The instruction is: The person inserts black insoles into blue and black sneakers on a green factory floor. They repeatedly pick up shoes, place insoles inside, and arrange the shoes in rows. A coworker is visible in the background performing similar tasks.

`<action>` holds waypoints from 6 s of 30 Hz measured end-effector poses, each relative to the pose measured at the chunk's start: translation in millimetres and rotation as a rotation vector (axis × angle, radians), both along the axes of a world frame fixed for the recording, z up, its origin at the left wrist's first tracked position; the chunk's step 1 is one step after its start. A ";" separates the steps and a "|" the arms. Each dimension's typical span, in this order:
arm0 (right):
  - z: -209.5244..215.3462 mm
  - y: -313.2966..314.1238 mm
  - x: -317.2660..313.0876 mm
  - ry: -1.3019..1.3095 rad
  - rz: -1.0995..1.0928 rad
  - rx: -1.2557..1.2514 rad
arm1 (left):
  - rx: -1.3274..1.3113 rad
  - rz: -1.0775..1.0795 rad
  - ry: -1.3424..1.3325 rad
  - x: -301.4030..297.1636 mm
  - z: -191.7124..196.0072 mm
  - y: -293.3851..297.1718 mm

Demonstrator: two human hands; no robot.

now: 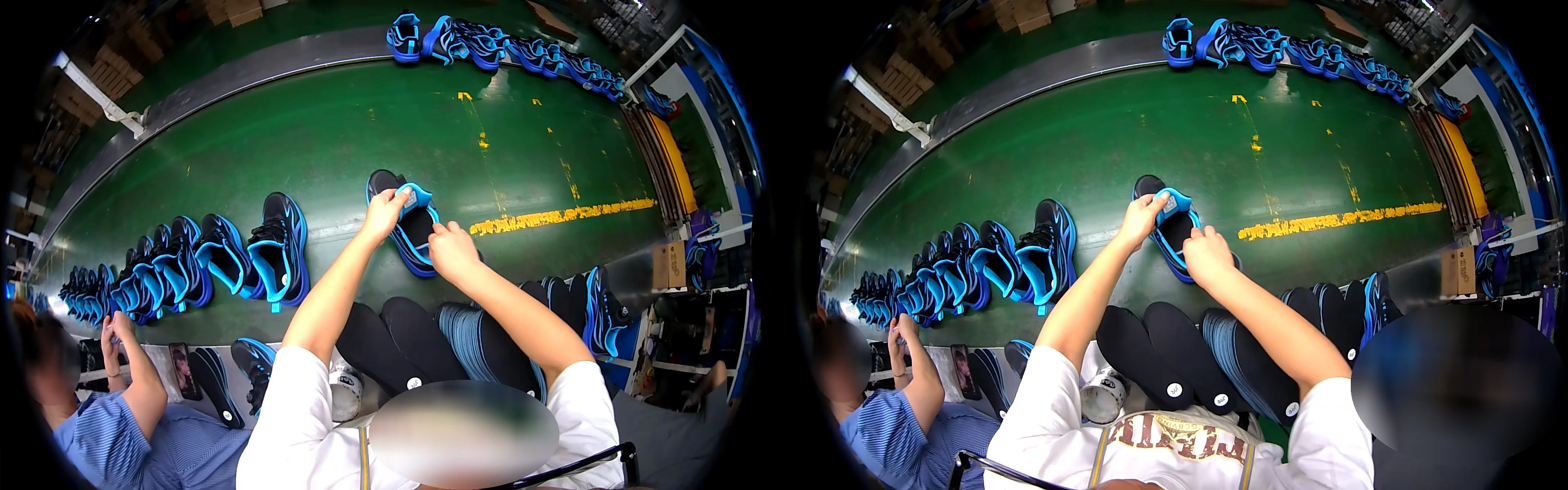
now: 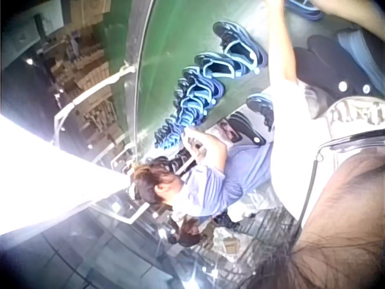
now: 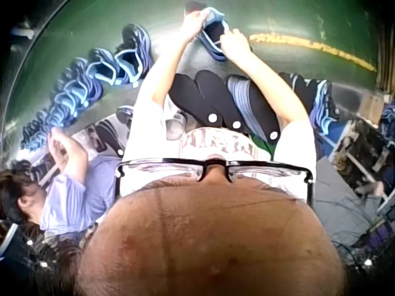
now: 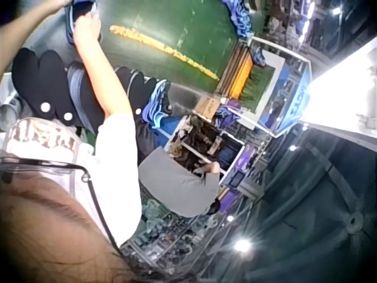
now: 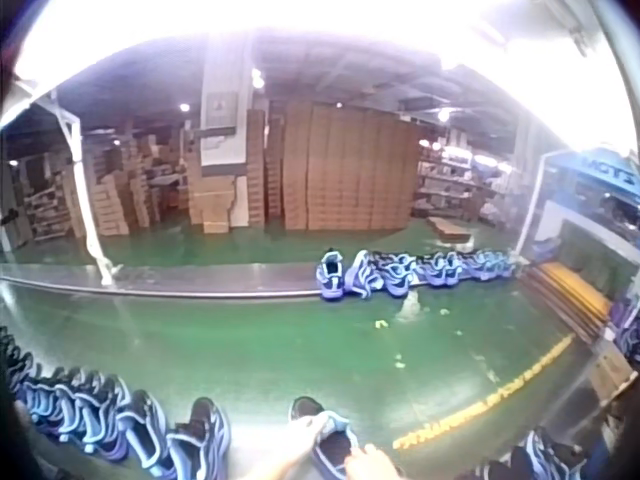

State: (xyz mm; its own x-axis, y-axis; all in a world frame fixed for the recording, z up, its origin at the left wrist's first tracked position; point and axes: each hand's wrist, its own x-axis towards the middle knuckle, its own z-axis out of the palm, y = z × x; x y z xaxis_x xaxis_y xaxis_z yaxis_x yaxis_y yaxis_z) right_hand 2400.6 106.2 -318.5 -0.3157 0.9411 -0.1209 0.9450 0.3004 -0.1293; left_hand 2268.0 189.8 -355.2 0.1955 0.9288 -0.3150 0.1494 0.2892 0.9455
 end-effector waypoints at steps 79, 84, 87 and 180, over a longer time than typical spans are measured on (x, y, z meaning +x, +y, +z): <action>-109.3 85.1 -20.7 -0.194 0.578 -0.310 | 0.582 0.167 0.399 28.4 -23.7 -18.3; -130.1 92.5 -33.7 -0.263 0.541 -0.355 | 0.805 0.088 0.433 23.6 -27.8 -22.1; -130.5 101.2 -34.7 -0.301 0.554 -0.376 | 0.948 0.134 0.478 24.7 -32.2 -16.6; 46.3 -153.5 128.9 0.872 0.175 -0.188 | 0.227 0.144 0.122 43.8 53.8 -82.0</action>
State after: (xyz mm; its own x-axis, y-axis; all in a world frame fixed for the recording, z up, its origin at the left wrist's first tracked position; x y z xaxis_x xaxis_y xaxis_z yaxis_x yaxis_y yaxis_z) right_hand 2529.5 -47.3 -272.1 -0.5034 0.8602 0.0815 0.4317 0.3321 -0.8387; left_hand 2311.8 107.7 -301.4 0.0300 0.9936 -0.1088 0.2385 0.0986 0.9661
